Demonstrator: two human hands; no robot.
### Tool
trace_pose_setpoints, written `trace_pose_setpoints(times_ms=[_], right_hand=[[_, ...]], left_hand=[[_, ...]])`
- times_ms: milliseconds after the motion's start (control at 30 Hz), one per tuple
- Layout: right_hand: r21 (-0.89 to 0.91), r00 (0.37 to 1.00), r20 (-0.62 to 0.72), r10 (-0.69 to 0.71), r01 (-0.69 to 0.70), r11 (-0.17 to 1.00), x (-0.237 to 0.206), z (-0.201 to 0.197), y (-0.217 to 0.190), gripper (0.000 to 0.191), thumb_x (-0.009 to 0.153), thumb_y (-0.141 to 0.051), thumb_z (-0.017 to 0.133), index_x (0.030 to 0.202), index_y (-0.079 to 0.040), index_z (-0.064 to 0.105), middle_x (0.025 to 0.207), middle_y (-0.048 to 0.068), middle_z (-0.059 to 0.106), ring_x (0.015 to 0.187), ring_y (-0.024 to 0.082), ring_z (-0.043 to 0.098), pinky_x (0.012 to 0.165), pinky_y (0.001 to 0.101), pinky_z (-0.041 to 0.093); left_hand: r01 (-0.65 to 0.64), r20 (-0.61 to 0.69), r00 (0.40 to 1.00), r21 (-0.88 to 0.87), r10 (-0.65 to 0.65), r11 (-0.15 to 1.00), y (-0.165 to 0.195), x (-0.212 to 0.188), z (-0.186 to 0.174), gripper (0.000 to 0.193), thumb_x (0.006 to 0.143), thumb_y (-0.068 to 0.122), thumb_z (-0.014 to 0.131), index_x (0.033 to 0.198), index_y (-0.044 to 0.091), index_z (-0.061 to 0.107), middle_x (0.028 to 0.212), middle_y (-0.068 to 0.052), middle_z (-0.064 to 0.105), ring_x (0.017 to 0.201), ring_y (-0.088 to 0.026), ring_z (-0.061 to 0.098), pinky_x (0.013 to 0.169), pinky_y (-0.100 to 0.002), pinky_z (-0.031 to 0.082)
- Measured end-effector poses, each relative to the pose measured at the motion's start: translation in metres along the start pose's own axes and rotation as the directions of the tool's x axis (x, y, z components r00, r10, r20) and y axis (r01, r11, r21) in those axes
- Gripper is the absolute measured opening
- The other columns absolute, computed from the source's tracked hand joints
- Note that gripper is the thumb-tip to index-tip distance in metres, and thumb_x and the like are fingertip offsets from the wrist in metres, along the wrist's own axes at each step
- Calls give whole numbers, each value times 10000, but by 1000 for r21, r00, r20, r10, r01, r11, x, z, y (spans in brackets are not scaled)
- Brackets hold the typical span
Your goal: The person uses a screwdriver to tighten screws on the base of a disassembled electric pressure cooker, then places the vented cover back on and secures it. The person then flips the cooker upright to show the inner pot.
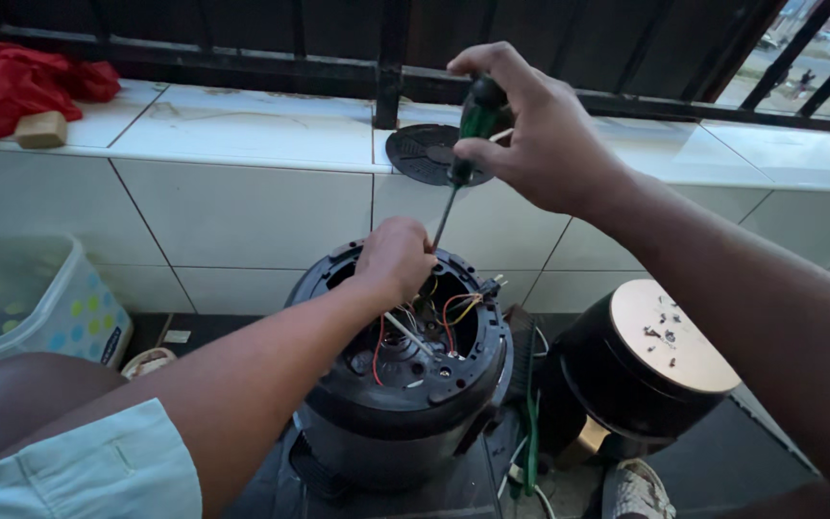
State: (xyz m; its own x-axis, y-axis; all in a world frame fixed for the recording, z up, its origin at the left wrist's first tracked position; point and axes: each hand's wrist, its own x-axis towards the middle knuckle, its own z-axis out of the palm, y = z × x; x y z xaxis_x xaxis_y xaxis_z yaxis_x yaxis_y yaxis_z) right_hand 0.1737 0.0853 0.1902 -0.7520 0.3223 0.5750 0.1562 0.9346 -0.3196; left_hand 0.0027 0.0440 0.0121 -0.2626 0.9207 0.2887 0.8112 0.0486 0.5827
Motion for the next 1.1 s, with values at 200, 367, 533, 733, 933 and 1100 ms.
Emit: trace_pose_setpoints(times_ms=[200,367,533,733,933,1100], right_hand=[[-377,993,-111,-30,-15,926,-1,7,-3,627,885,-409,943,1155,-67,491,956,125,656,845,291,686,741,469,537],[-6,989,13,-146,146,989,-1,7,-2,431,1042,-286,681,1332,-98,425,1115,81,566,1000,214,681,853,385,577],[-316,994,-5,-109,102,943,1,9,-9,437,984,-349,782,1212,-95,509,1038,133,612,907,280,642,795,455,499],[-308,988,-19,-151,138,941,1,6,-15,484,938,-219,784,1268,-93,454,1055,160,601,940,295,637,803,462,507],[-215,995,88,49,-29,976,3,0,-14,651,893,-350,820,1358,-125,423,931,107,675,804,262,713,729,452,548],[-385,981,-67,184,-196,902,4,9,-12,666,877,-481,850,1280,-131,451,975,117,705,858,267,731,777,452,552]], left_hand=[[132,67,990,-72,-127,989,3,-4,-4,132,809,206,788,911,128,820,919,-167,769,879,-335,753,855,-430,578],[102,-3,995,-109,-103,989,5,-9,-6,124,796,192,808,885,108,826,917,-173,759,879,-351,733,849,-435,570],[135,12,991,-107,-134,985,10,-11,-9,149,784,213,823,890,107,826,909,-176,757,871,-354,731,849,-434,567],[26,-30,999,-58,-28,998,5,-13,-4,174,810,250,809,880,91,821,878,-191,749,841,-361,726,844,-441,558],[22,-103,994,-56,-28,998,0,-8,6,155,756,213,803,848,90,826,878,-188,743,859,-370,715,840,-445,567],[1,-110,994,-84,-10,996,-3,-9,8,161,747,205,792,861,94,818,870,-187,745,848,-361,725,842,-437,571]])
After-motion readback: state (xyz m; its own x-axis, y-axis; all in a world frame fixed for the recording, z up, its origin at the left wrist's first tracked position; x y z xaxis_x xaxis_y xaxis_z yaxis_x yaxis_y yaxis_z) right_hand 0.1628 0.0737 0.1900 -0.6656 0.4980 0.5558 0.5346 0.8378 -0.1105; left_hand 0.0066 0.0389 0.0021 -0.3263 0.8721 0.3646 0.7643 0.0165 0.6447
